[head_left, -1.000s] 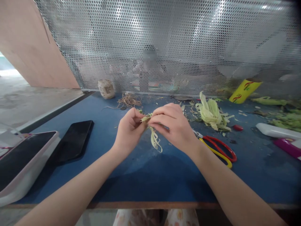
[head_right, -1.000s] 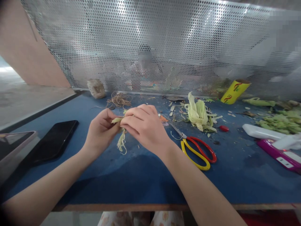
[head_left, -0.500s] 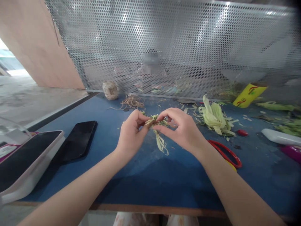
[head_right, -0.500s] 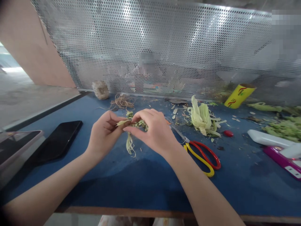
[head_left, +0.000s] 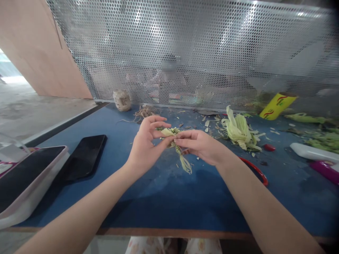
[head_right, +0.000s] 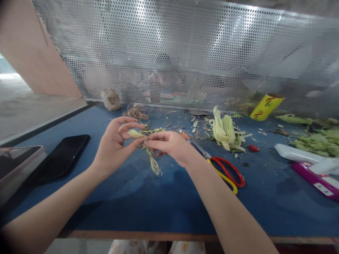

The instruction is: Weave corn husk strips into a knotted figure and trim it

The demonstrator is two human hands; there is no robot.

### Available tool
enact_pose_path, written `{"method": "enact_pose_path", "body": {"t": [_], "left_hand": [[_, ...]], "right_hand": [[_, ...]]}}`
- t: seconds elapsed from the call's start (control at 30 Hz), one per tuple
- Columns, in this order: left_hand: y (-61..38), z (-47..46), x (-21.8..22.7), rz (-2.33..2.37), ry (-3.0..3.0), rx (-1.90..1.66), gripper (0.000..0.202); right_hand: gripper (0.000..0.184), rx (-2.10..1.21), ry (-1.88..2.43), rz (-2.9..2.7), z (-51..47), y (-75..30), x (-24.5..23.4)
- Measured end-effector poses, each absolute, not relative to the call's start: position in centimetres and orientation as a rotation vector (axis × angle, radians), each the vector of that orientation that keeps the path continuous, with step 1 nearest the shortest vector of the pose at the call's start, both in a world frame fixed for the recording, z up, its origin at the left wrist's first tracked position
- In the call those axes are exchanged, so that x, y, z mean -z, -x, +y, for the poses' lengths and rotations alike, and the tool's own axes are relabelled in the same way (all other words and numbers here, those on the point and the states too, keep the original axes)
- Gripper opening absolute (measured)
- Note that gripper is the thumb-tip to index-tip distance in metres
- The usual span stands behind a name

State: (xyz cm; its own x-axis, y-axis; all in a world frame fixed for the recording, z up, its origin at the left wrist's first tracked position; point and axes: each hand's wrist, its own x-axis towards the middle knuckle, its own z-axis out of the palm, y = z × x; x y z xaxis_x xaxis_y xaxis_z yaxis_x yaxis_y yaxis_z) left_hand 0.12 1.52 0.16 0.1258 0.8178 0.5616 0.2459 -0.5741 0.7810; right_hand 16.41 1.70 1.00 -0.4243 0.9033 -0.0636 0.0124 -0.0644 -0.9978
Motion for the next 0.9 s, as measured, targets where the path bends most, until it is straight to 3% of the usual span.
{"method": "enact_pose_path", "body": {"t": [0.3, 0.7, 0.9], "left_hand": [[-0.23, 1.8, -0.1, 0.765, -1.764, -1.4, 0.06], [0.36, 2.29, -0.59, 0.854, -1.599, -1.318, 0.05], [0.76, 2.43, -0.51, 0.908, -2.044, -1.697, 0.035]], "right_hand": [[0.003, -1.73, 0.922, -1.299, 1.83, -16.36, -0.77], [0.01, -1.641, 0.918, -1.31, 1.63, -15.93, -0.62], [0.011, -1.627, 0.896, -1.206, 1.79, -15.83, -0.91]]}}
